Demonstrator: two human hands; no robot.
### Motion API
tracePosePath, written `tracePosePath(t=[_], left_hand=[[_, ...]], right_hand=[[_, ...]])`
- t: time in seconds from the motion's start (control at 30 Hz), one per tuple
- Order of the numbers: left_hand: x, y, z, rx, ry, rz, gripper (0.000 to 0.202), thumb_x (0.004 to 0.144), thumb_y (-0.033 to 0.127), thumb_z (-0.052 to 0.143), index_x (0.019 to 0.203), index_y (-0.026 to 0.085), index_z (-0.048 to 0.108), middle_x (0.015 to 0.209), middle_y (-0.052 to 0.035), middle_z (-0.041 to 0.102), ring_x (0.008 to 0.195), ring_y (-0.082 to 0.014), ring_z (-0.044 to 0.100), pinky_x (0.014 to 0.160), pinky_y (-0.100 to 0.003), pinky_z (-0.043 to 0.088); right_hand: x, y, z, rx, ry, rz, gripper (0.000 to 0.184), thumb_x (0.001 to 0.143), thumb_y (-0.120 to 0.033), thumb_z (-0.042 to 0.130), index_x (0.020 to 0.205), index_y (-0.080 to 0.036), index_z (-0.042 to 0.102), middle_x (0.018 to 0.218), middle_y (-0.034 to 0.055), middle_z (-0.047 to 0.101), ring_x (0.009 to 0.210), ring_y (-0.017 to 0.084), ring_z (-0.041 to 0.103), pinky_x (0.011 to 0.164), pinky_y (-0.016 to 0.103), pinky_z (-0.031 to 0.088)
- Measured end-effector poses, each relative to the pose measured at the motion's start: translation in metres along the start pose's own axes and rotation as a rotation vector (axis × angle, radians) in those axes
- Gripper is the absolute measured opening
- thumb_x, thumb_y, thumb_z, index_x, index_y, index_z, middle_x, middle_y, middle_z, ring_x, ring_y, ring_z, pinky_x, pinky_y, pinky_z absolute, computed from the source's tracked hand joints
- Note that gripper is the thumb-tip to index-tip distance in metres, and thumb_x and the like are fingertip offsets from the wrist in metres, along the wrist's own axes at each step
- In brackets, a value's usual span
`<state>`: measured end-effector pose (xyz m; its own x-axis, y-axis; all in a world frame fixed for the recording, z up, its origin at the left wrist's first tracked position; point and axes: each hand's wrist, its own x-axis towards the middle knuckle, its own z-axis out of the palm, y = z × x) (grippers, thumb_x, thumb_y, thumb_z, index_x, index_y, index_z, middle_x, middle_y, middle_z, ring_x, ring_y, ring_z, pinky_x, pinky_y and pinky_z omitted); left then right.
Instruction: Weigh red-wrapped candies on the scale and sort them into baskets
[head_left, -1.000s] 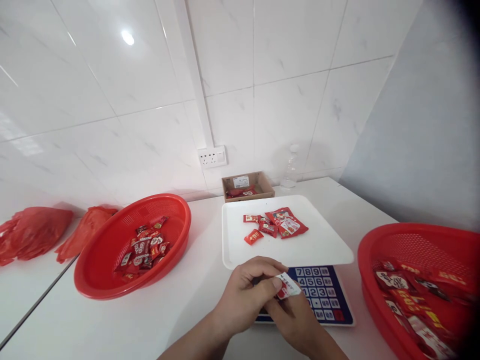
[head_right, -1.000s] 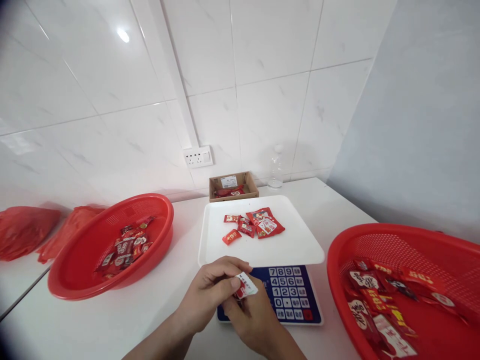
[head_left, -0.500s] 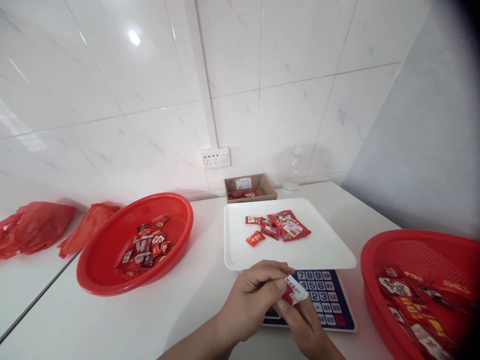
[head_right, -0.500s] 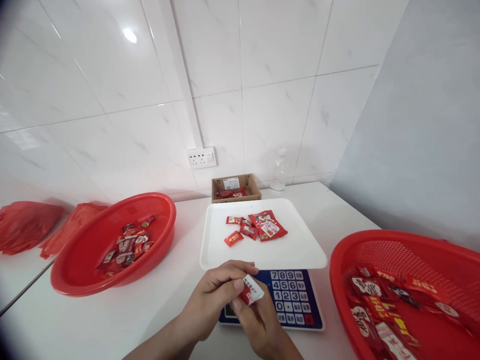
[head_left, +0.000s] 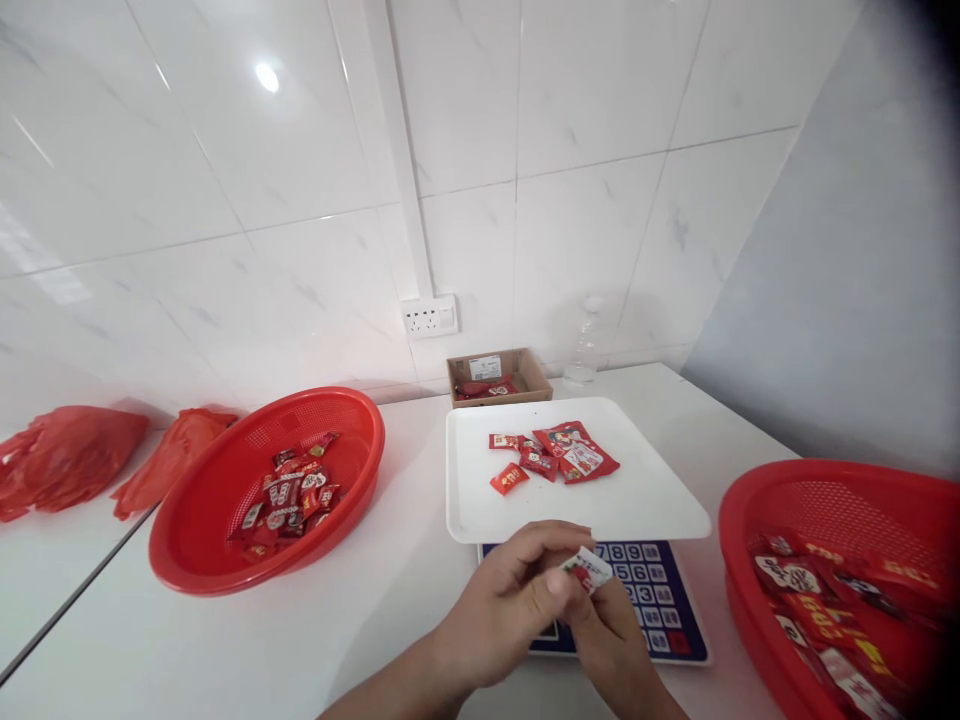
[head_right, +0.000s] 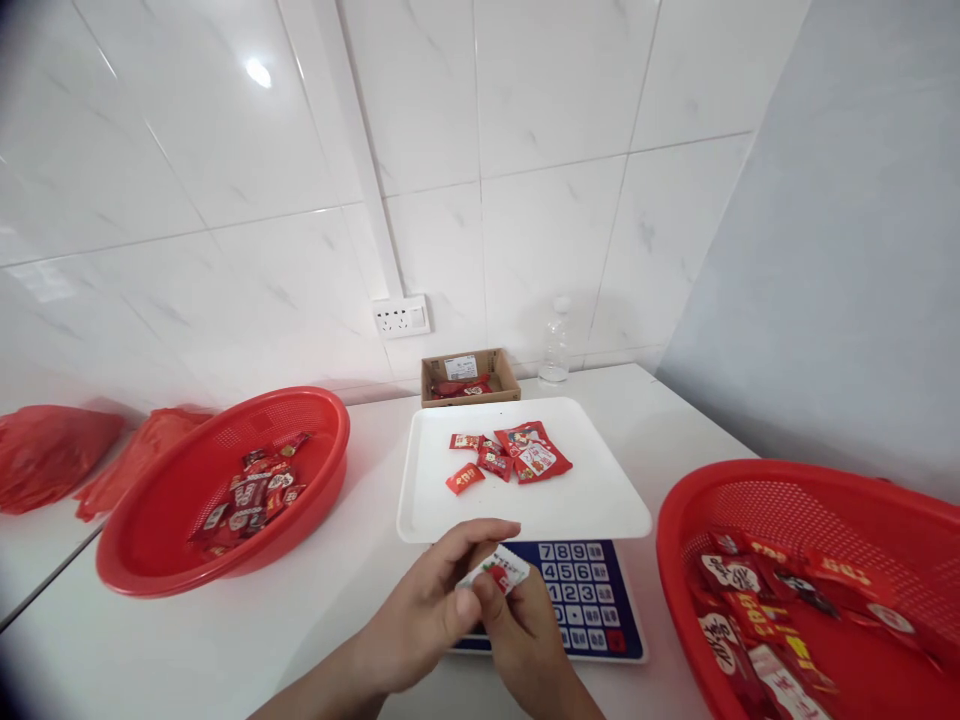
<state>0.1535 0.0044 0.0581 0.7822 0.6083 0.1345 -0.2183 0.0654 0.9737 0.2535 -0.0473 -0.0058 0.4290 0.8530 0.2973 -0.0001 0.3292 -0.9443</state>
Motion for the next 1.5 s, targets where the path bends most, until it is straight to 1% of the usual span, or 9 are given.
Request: tracePosePath(t=[0.1, 0.2, 0.4, 0.57, 0.67, 0.8, 1.2, 1.33, 1.5], left_hand=[[-0.004, -0.001, 0.0, 0.085, -0.097, -0.11, 0.083, 0.064, 0.055, 0.068, 0.131, 0.019, 0.037, 0.108, -0.0107, 0.056, 0.099, -0.0255, 0.052, 0.084, -0.037, 0.042], [-0.007, -0.005, 0.0, 0.178, -0.094, -0.193, 0.093, 0.056, 0.048, 0.076, 0.133, 0.022, 0.033, 0.103, -0.0087, 0.057, 0.093, -0.024, 0.054, 0.081, -0.036, 0.043], [-0.004, -0.003, 0.002, 0.263, -0.051, -0.192, 0.078, 0.052, 0.042, 0.079, 0.119, 0.021, 0.046, 0.091, -0.0038, 0.058, 0.083, -0.0199, 0.053, 0.073, -0.03, 0.043], [-0.004, 0.002, 0.009, 0.248, -0.049, -0.188, 0.048, 0.062, 0.035, 0.073, 0.103, 0.018, 0.055, 0.077, 0.0008, 0.055, 0.067, -0.0125, 0.049, 0.058, -0.021, 0.038], [-0.007, -0.003, 0.013, 0.166, 0.006, -0.15, 0.041, 0.065, 0.028, 0.07, 0.102, 0.018, 0.055, 0.079, 0.0007, 0.055, 0.068, -0.0117, 0.048, 0.059, -0.021, 0.038], [-0.009, -0.007, 0.015, 0.092, 0.034, -0.144, 0.042, 0.062, 0.026, 0.071, 0.101, 0.017, 0.056, 0.079, 0.0001, 0.056, 0.068, -0.0126, 0.05, 0.061, -0.022, 0.04], [-0.01, -0.004, 0.013, 0.276, 0.051, -0.006, 0.04, 0.063, 0.033, 0.072, 0.099, 0.019, 0.061, 0.101, -0.005, 0.061, 0.094, -0.0231, 0.054, 0.083, -0.029, 0.041], [-0.009, -0.007, 0.013, 0.264, 0.034, -0.045, 0.042, 0.063, 0.032, 0.073, 0.1, 0.02, 0.06, 0.1, -0.0043, 0.06, 0.091, -0.0212, 0.054, 0.078, -0.028, 0.042], [-0.005, -0.015, 0.01, 0.317, 0.042, 0.019, 0.052, 0.068, 0.051, 0.065, 0.106, 0.016, 0.055, 0.092, -0.0065, 0.058, 0.081, -0.0198, 0.053, 0.069, -0.028, 0.044]], right_hand=[[-0.001, -0.001, -0.001, 0.064, -0.088, 0.057, 0.046, 0.077, -0.058, 0.049, 0.055, -0.018, 0.049, 0.05, -0.0034, 0.039, 0.046, 0.009, 0.035, 0.04, 0.021, 0.033], [-0.003, -0.005, -0.001, 0.103, -0.14, 0.114, 0.046, 0.077, -0.059, 0.047, 0.057, -0.017, 0.05, 0.051, -0.0038, 0.038, 0.045, 0.009, 0.035, 0.039, 0.02, 0.03], [-0.006, -0.008, 0.001, 0.064, -0.139, 0.135, 0.048, 0.077, -0.062, 0.044, 0.056, -0.018, 0.047, 0.051, -0.0033, 0.039, 0.046, 0.01, 0.038, 0.04, 0.02, 0.032], [-0.007, -0.015, 0.008, 0.071, -0.056, 0.234, 0.049, 0.075, -0.065, 0.043, 0.059, -0.019, 0.046, 0.052, -0.0036, 0.039, 0.047, 0.01, 0.037, 0.04, 0.021, 0.031], [-0.008, -0.023, 0.012, 0.03, -0.006, 0.223, 0.051, 0.074, -0.066, 0.044, 0.055, -0.019, 0.045, 0.05, -0.0037, 0.038, 0.046, 0.01, 0.036, 0.04, 0.022, 0.029], [-0.01, -0.03, 0.015, 0.044, 0.054, 0.23, 0.053, 0.068, -0.071, 0.048, 0.055, -0.019, 0.043, 0.049, -0.0048, 0.036, 0.044, 0.009, 0.035, 0.04, 0.022, 0.029], [-0.014, -0.021, 0.016, 0.133, 0.137, 0.232, 0.051, 0.064, -0.071, 0.054, 0.059, -0.021, 0.046, 0.052, -0.0054, 0.04, 0.046, 0.009, 0.038, 0.041, 0.022, 0.033], [-0.013, -0.012, 0.011, 0.025, 0.119, 0.128, 0.047, 0.071, -0.067, 0.049, 0.059, -0.021, 0.047, 0.051, -0.0044, 0.04, 0.045, 0.01, 0.036, 0.039, 0.023, 0.032], [-0.008, 0.005, 0.004, 0.039, 0.05, 0.121, 0.048, 0.077, -0.063, 0.043, 0.056, -0.02, 0.046, 0.048, -0.0043, 0.038, 0.043, 0.01, 0.037, 0.037, 0.021, 0.032]])
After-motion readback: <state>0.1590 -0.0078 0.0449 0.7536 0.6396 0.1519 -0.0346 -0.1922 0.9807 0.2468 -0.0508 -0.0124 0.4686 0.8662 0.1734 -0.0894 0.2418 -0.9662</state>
